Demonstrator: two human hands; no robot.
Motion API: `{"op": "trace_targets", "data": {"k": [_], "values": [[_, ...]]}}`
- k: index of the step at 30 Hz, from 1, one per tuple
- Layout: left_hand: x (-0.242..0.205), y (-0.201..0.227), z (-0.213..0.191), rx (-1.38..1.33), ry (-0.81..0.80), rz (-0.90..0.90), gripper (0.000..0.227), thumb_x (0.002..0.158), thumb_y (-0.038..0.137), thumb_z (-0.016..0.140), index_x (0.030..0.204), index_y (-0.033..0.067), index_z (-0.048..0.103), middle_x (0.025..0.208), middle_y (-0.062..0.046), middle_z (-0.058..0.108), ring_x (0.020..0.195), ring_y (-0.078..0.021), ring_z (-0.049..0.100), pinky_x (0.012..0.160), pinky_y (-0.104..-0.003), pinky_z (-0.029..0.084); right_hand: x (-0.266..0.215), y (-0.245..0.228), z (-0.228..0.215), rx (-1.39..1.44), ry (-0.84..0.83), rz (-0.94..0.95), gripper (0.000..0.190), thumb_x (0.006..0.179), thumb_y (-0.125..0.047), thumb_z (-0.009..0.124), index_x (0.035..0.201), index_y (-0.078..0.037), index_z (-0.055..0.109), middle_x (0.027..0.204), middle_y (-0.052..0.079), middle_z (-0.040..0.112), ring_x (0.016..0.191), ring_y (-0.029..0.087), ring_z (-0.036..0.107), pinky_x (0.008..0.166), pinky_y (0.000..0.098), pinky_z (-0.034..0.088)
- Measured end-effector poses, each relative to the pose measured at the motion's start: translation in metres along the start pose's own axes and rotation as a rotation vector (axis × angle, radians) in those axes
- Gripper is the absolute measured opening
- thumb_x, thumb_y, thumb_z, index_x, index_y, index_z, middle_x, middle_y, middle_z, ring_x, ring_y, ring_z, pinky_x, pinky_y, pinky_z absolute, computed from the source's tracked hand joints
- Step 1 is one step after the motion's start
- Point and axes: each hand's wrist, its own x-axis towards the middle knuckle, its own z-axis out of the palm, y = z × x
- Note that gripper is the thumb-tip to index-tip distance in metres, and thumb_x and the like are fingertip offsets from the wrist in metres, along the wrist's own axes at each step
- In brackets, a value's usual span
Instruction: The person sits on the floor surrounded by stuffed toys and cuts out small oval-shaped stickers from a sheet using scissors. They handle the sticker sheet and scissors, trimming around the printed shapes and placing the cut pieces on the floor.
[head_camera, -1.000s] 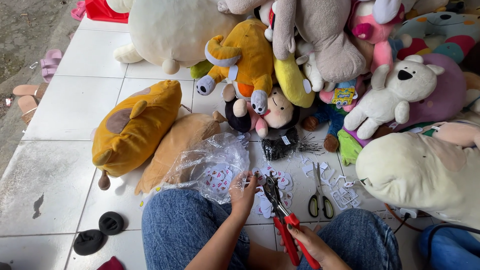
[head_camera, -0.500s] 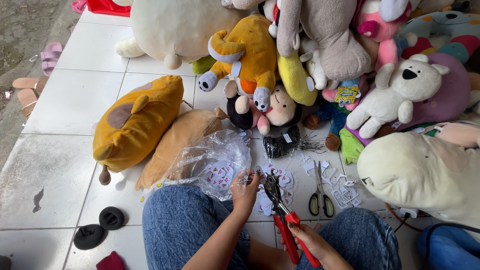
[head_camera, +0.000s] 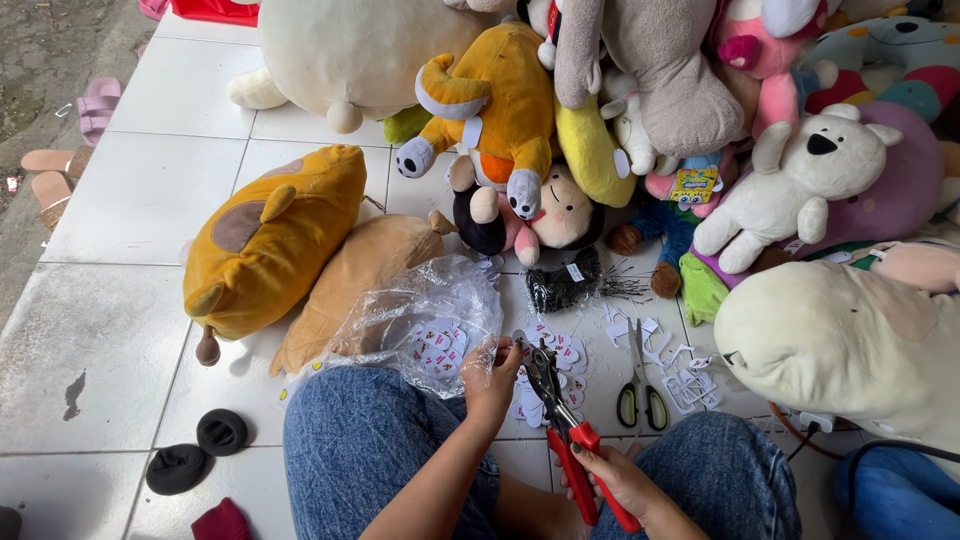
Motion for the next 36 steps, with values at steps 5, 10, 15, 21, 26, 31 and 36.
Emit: {"op": "trace_targets", "data": {"k": [5,10,15,21,26,31,36], "values": [[-0.003,0.005,0.000,0.037,0.014,0.014,0.004,0.092,0.006,0.073,0.094,0.0042,0.076,0.077,-0.001,0.066,0.072,-0.0083,0.061,0.070,-0.021,0.051,0.002,0.002,-0.001,-0.013,-0.004,-0.015,0.045,0.095,-0.035,0.059,0.113,0.005,0.071,0.088,0.024,0.076,0.077,0.034,0.074,0.077,0.0423,0.058],[-0.006,0.011,0.000,0.090,0.034,0.021,0.005,0.091,0.008,0.075,0.094,0.0052,0.077,0.078,-0.003,0.070,0.071,-0.0109,0.065,0.070,-0.025,0.056,-0.003,-0.003,0.003,-0.018,-0.008,-0.027,0.045,0.094,-0.035,0.060,0.110,0.006,0.071,0.086,0.023,0.075,0.073,0.033,0.072,0.074,0.0412,0.058],[-0.006,0.009,0.000,0.056,0.024,0.036,0.003,0.091,0.007,0.074,0.090,0.0057,0.077,0.075,-0.001,0.068,0.070,-0.0096,0.063,0.070,-0.023,0.053,-0.004,-0.004,0.004,-0.006,-0.011,-0.016,0.044,0.096,-0.032,0.059,0.110,0.007,0.071,0.085,0.022,0.073,0.076,0.032,0.070,0.076,0.0412,0.058],[-0.003,0.004,0.000,0.017,0.017,0.028,0.002,0.092,0.005,0.075,0.092,0.0043,0.076,0.078,-0.002,0.068,0.072,-0.0103,0.064,0.071,-0.022,0.053,0.002,0.001,0.000,-0.024,-0.027,-0.048,0.041,0.096,-0.031,0.060,0.107,0.007,0.071,0.083,0.022,0.075,0.071,0.032,0.072,0.073,0.0403,0.058],[0.002,-0.004,0.003,-0.035,0.026,0.006,0.003,0.092,0.003,0.075,0.095,0.0023,0.076,0.080,-0.002,0.068,0.073,-0.0092,0.063,0.071,-0.020,0.053,0.002,0.004,0.000,-0.019,-0.023,-0.083,0.036,0.097,-0.028,0.061,0.102,0.006,0.070,0.080,0.022,0.073,0.068,0.032,0.071,0.070,0.0400,0.057],[0.000,0.003,0.002,-0.082,0.015,-0.011,0.010,0.088,-0.003,0.064,0.086,0.0029,0.072,0.077,0.000,0.061,0.072,-0.0078,0.057,0.070,-0.020,0.047,0.008,0.014,0.001,-0.074,-0.007,-0.122,0.038,0.097,-0.031,0.060,0.100,0.005,0.072,0.078,0.019,0.073,0.067,0.030,0.070,0.071,0.0398,0.060],[0.004,0.003,-0.008,-0.276,-0.073,-0.296,0.010,0.079,0.006,0.076,0.076,0.0098,0.067,0.077,-0.010,0.076,0.075,-0.0190,0.072,0.071,-0.028,0.051,0.008,0.022,0.010,-0.192,0.103,-0.206,0.030,0.097,-0.026,0.065,0.085,0.001,0.071,0.069,0.014,0.071,0.056,0.024,0.067,0.058,0.0344,0.055]]}}
